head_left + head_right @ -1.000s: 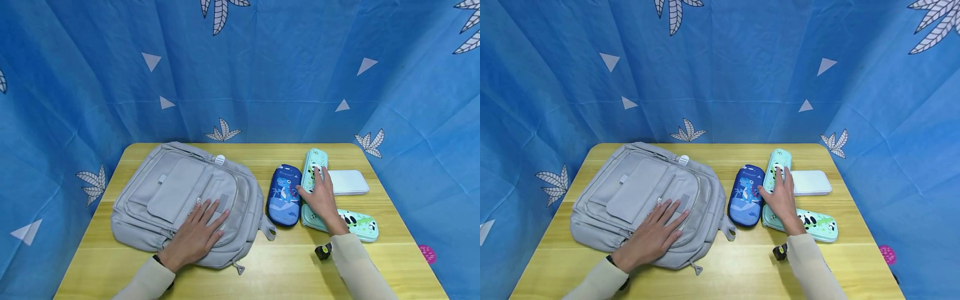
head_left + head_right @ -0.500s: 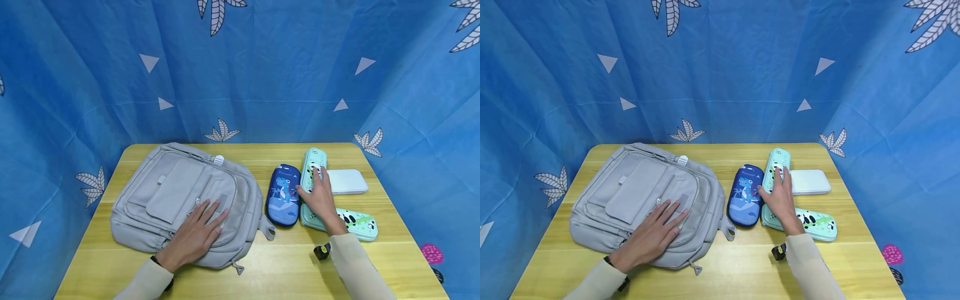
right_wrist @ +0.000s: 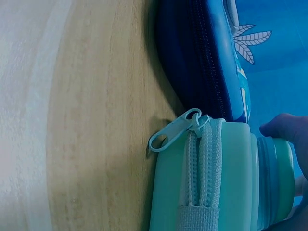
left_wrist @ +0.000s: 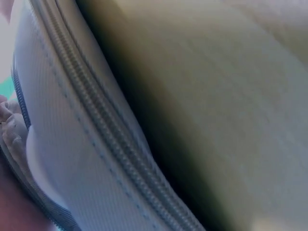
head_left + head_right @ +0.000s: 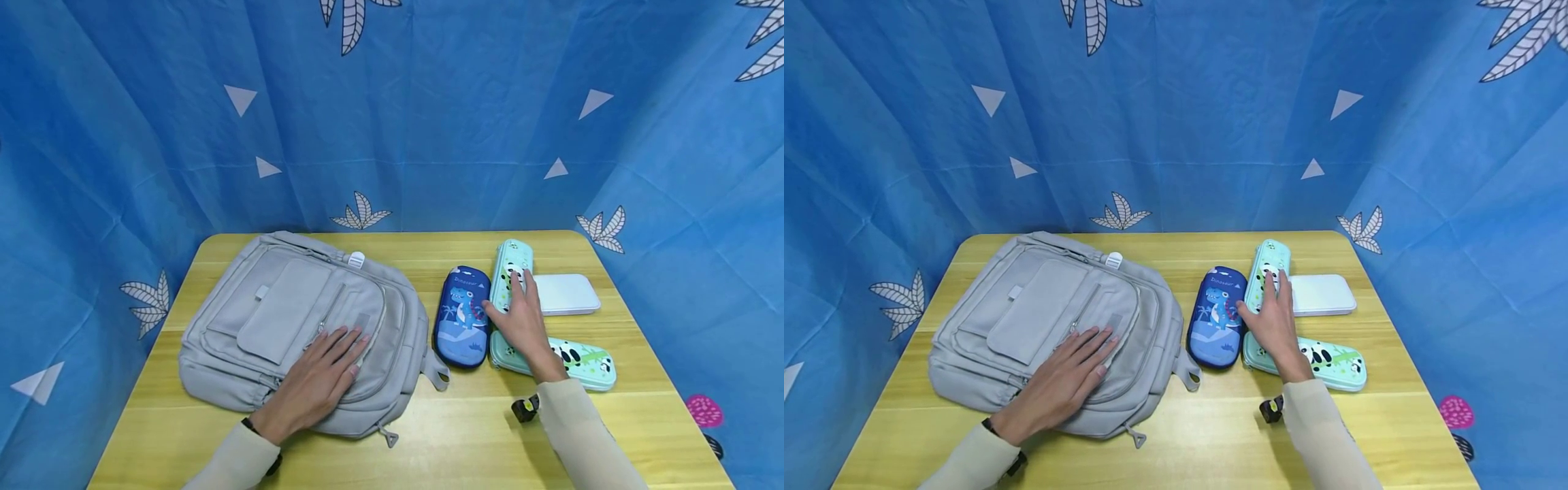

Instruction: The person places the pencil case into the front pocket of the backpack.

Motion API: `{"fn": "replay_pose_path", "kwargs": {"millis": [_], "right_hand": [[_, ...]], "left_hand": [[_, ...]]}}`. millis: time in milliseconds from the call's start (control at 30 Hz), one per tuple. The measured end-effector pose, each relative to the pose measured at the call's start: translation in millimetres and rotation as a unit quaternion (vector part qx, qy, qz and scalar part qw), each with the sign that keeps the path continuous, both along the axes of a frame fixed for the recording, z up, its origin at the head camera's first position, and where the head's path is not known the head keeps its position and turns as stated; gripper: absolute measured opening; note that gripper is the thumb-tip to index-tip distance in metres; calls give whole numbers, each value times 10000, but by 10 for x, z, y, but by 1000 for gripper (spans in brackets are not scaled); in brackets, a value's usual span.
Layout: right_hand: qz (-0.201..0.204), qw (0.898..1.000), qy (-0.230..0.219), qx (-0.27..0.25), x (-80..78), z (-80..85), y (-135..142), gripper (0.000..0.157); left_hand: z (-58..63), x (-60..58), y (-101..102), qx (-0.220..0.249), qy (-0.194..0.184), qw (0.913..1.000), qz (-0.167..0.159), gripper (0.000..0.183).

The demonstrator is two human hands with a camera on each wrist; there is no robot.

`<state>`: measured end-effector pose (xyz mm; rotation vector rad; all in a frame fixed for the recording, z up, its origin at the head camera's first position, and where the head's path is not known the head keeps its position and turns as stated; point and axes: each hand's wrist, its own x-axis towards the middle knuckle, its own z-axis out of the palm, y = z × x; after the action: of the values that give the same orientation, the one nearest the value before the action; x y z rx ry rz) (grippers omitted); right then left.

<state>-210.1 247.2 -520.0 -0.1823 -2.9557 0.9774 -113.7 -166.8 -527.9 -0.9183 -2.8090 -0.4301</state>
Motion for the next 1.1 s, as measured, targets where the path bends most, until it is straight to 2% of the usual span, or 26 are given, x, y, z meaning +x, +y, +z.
{"fn": "replay_pose_path", "kwargs": {"millis": [367,733,867,1100], "right_hand": [[-25,9999,-101,7,23,24,8,102],[-69,9999,-125,32,46,12,20,102],[-103,9999,-111,26,52,9,23,101],[-449,9986,-262,-25,65,43,-6,101]], "left_hand": [[88,-17,-20,271,138,9995,45,54],[190,-59,-126,717,-361,9967,130,52],[221,-74,-154,854,-432,9953,118,52],[276,-104,-194,1112,-529,9923,105,51]]}}
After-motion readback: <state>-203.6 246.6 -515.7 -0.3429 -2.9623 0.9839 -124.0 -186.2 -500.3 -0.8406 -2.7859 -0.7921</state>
